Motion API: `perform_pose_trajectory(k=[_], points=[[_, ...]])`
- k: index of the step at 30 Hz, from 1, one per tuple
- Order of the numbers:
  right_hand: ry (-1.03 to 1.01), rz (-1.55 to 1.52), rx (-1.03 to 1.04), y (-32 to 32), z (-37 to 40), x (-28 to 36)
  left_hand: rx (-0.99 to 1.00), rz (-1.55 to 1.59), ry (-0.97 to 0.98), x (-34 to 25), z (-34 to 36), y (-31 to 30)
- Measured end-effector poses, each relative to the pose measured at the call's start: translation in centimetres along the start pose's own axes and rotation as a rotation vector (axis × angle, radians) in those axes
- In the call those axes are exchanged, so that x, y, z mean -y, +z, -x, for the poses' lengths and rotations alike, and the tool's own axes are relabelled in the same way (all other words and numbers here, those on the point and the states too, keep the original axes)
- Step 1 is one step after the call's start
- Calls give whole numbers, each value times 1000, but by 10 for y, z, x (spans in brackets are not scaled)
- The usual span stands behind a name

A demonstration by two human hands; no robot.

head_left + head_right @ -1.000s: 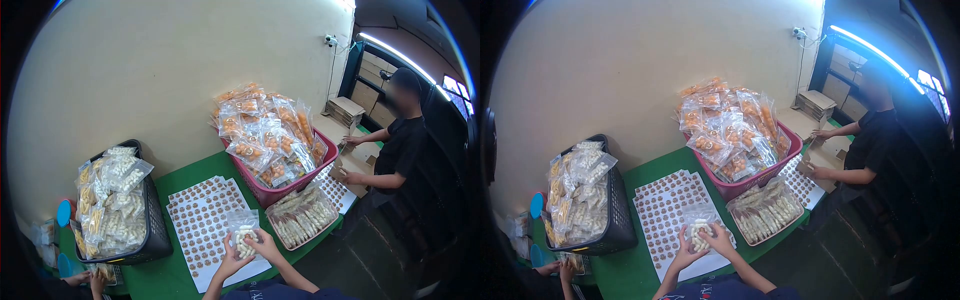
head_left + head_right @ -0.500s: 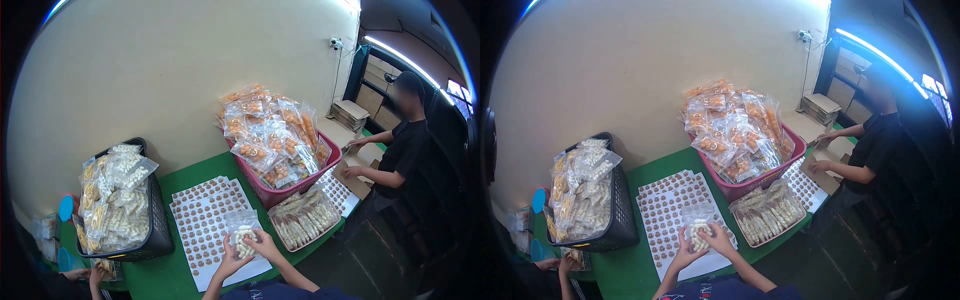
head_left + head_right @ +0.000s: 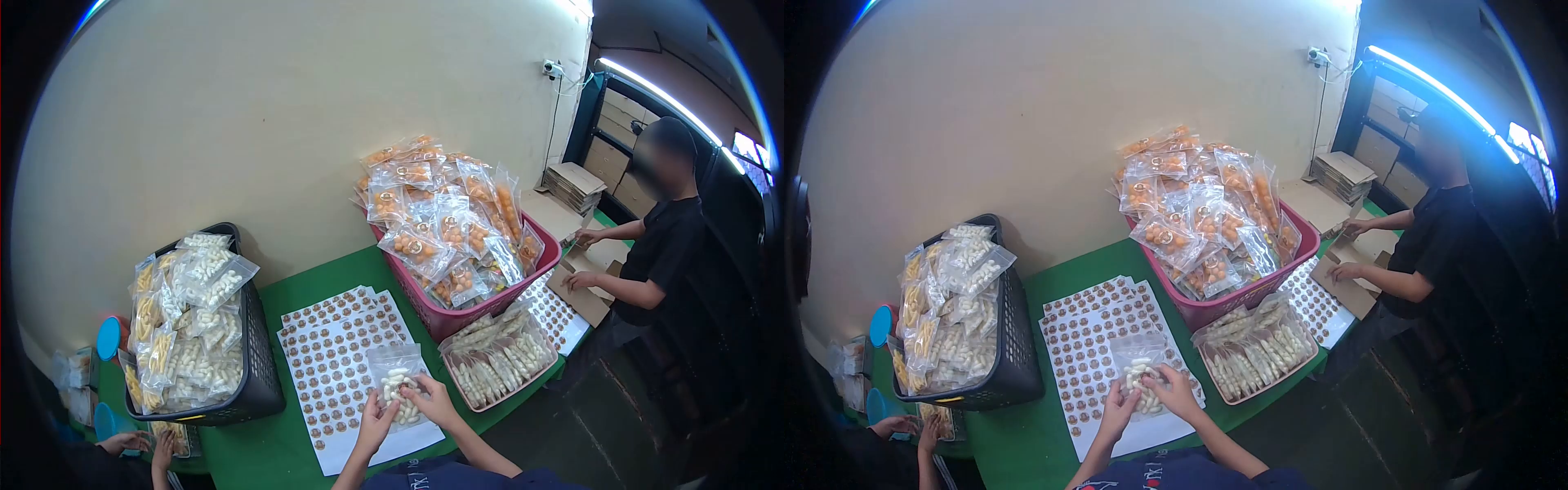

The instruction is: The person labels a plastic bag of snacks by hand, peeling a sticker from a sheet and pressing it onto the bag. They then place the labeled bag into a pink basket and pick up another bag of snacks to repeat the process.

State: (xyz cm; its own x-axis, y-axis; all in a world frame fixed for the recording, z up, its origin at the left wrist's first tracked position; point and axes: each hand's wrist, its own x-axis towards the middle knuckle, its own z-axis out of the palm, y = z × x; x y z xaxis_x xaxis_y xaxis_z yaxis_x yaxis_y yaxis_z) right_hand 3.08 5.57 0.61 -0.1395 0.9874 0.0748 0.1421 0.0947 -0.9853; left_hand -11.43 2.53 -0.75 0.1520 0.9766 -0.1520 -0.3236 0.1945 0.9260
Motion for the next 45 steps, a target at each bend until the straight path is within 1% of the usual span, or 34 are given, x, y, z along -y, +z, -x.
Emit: perform_pose_trajectory(k=[1,4,7,10,11,14,16,17,18,20,21,23,24,25,27,30,32,33,34,35,38,40,41,43,45], points=[[-36,34,9,0,0,1,-12,-3,5,1,-2,-1],[-63,3,37,3,0,5,-52,2,-8,-6,-4,-3],[0,-89,65,7,-1,-4,-60,-9,7,-12,-4,-5],[66,-361,70,8,-1,3,-5,-51,43,-5,-7,-16],[60,-352,77,7,-2,0,19,-68,56,-2,-8,-19],[48,-295,103,3,-4,-8,-33,-139,80,-10,-4,-14],[46,-221,129,1,-4,-7,-92,-312,146,-6,-9,-24],[54,-198,175,1,-3,-5,-122,-398,179,-5,-10,-27],[62,-176,222,1,-2,-1,-159,-171,257,-11,-11,-23],[80,-170,322,4,-1,-8,-230,-147,143,-27,-7,-20],[44,-137,246,9,2,-10,-266,-135,84,-31,-6,-20],[-28,-72,96,20,4,-11,-283,-149,152,-25,-8,-23],[-61,107,-81,23,7,2,-287,-147,167,-25,-8,-23],[-144,140,-155,25,7,12,-289,-145,182,-24,-8,-23],[-312,206,-305,25,3,29,-241,-297,222,-21,-9,-26],[-616,691,-248,16,-1,43,-110,-459,293,-22,-7,-25],[-437,407,-11,11,-3,32,-19,-574,374,-21,-10,-29],[-346,265,105,8,-5,27,14,-559,390,-22,-9,-30],[-298,250,167,3,-6,24,47,-543,408,-23,-8,-30],[-317,275,156,2,-7,21,79,-528,424,-23,-8,-30],[-346,320,130,3,-9,19,6,-330,255,-17,-7,-34],[-322,314,124,8,-9,28,-65,-378,288,-19,-7,-32],[-288,302,170,8,-11,30,-99,-401,305,-21,-7,-30],[-220,274,261,6,-16,33,-89,-453,358,-27,-5,-28],[-234,303,263,8,-16,37,-77,-546,386,-33,-5,-29]])
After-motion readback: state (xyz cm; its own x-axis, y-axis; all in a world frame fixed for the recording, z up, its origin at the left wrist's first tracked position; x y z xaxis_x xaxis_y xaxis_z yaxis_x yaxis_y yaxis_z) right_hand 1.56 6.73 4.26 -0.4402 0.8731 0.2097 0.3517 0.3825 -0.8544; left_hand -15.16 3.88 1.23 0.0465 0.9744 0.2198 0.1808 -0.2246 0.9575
